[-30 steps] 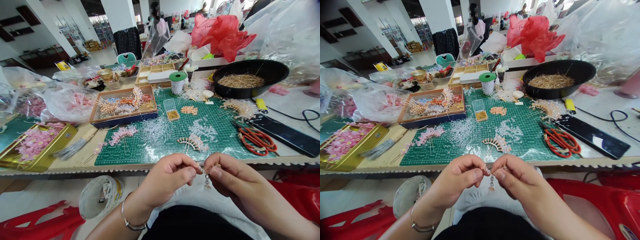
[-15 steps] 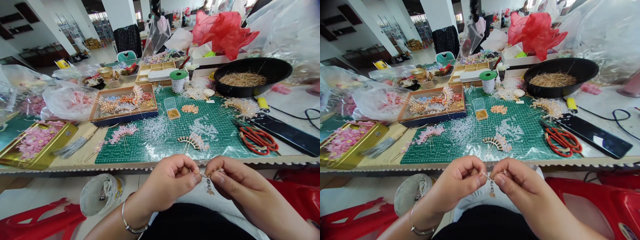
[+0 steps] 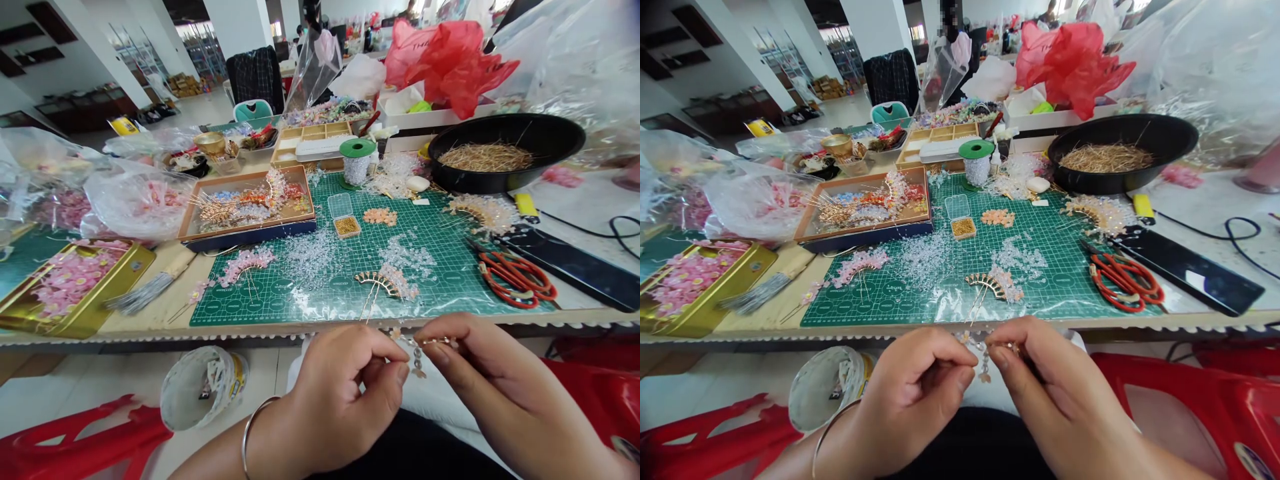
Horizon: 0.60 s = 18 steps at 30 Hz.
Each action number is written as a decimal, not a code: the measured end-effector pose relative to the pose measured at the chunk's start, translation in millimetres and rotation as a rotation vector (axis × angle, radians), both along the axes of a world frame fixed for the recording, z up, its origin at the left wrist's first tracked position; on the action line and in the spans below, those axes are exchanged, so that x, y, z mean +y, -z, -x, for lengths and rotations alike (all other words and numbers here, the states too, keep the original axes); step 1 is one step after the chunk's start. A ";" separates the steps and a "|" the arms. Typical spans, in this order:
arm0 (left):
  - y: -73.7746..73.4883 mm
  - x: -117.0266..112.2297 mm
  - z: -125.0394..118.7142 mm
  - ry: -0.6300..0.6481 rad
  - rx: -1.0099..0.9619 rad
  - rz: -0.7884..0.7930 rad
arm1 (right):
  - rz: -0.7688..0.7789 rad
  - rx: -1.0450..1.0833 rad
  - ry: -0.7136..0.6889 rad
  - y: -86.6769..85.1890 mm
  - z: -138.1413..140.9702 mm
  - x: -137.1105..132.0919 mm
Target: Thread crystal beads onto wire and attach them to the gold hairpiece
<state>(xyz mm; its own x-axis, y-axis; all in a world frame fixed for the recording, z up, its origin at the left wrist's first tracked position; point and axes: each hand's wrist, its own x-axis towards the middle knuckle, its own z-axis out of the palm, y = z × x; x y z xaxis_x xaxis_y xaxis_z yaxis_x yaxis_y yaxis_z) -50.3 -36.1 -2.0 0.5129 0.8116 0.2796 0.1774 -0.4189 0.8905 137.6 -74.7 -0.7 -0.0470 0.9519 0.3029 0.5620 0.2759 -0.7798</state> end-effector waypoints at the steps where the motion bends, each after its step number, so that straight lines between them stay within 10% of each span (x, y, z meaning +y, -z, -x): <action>1: -1.0 -0.4 0.8 -0.007 0.016 -0.053 | -0.006 -0.010 0.003 0.3 0.7 -0.1; 11: 3.8 2.1 1.1 0.013 0.151 -0.448 | 0.207 0.173 0.047 0.7 2.5 -0.3; 18: 34.7 8.4 -5.7 0.030 0.159 -0.622 | 0.369 0.561 0.067 11.6 14.6 1.7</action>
